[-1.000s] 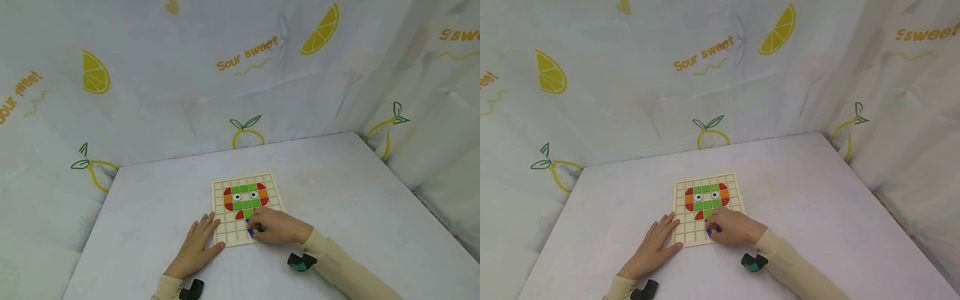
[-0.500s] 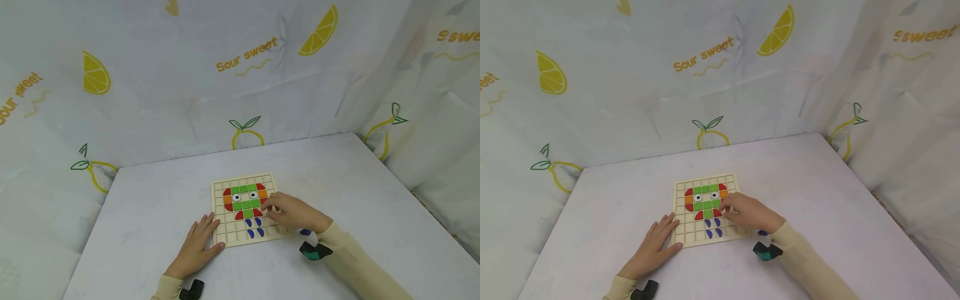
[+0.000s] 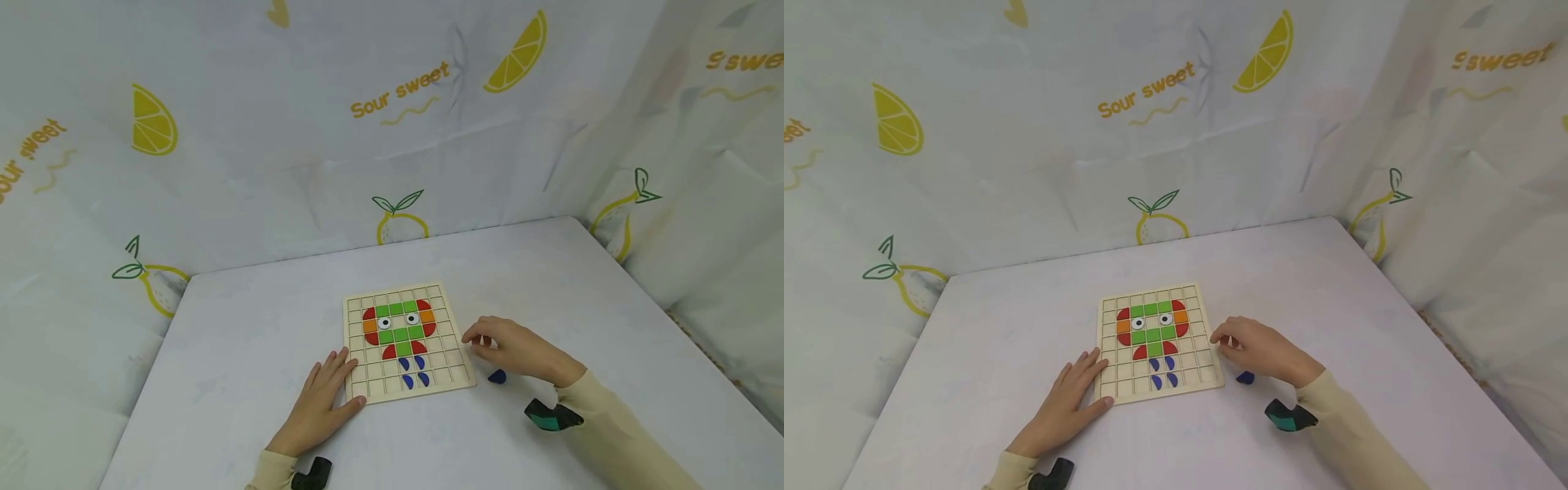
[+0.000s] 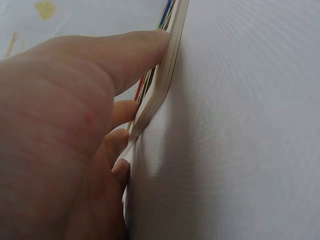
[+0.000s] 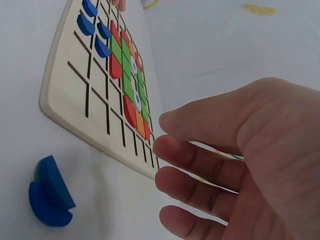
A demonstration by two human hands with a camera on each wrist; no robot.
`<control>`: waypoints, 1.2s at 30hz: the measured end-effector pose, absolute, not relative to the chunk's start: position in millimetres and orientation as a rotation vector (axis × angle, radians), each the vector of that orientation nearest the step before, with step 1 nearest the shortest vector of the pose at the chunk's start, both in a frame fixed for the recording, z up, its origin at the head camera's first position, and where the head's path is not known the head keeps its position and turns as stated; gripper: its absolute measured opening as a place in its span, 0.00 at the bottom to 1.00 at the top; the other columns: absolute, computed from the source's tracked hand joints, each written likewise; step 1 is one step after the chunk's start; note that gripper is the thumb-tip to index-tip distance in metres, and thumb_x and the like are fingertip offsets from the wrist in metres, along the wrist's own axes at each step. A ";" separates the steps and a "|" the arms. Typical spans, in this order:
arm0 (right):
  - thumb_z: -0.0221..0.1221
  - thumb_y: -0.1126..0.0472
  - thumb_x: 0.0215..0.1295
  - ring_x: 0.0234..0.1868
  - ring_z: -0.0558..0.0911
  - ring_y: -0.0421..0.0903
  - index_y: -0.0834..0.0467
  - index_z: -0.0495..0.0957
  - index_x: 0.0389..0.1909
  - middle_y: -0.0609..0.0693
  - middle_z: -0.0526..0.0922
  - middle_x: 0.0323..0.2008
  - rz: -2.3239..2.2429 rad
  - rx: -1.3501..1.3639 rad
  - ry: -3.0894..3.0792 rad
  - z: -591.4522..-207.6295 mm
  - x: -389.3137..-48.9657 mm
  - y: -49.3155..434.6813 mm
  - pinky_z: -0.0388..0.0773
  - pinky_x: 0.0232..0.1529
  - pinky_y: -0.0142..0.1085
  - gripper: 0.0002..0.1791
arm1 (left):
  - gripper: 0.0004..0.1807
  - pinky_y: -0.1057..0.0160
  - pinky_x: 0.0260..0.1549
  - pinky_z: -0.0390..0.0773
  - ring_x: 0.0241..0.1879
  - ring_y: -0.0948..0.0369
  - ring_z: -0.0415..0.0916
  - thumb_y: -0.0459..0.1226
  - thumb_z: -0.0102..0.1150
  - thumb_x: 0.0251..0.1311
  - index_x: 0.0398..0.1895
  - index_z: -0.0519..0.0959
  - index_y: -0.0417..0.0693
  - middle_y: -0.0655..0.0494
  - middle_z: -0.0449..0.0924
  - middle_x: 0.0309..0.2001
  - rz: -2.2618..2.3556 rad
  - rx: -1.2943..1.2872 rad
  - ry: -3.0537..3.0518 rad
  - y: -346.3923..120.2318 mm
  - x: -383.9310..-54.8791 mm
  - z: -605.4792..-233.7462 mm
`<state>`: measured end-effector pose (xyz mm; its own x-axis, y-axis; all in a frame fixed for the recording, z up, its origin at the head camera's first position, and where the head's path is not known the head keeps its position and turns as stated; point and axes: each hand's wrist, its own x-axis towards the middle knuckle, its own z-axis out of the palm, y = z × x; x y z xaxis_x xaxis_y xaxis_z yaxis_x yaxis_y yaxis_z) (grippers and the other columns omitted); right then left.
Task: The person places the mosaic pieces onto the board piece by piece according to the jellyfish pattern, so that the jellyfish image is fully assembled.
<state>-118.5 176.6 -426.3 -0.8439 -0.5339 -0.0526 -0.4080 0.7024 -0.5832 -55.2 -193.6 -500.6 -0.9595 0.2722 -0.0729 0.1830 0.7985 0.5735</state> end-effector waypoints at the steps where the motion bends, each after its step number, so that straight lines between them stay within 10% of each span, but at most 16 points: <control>1: 0.62 0.64 0.68 0.38 0.75 0.37 0.56 0.84 0.46 0.40 0.80 0.37 -0.837 -0.740 2.690 -426.4 -117.4 179.3 0.77 0.35 0.27 0.08 | 0.40 0.43 0.80 0.39 0.83 0.51 0.43 0.59 0.58 0.65 0.75 0.66 0.51 0.53 0.53 0.81 0.881 0.360 2.834 -193.6 -55.2 -500.6; 36: 0.67 0.62 0.63 0.34 0.71 0.35 0.51 0.81 0.38 0.41 0.76 0.35 -0.760 -0.757 2.630 -448.8 -107.9 197.2 0.73 0.34 0.28 0.06 | 0.40 0.42 0.80 0.38 0.83 0.50 0.43 0.60 0.58 0.65 0.76 0.66 0.52 0.54 0.53 0.81 0.899 0.354 2.823 -193.9 -54.6 -500.0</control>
<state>-107.9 197.2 -448.8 -0.8160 -0.5619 -0.1356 -0.4028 0.7211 -0.5637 -54.6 -193.9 -500.0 -0.9595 0.2707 -0.0780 0.1758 0.7915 0.5854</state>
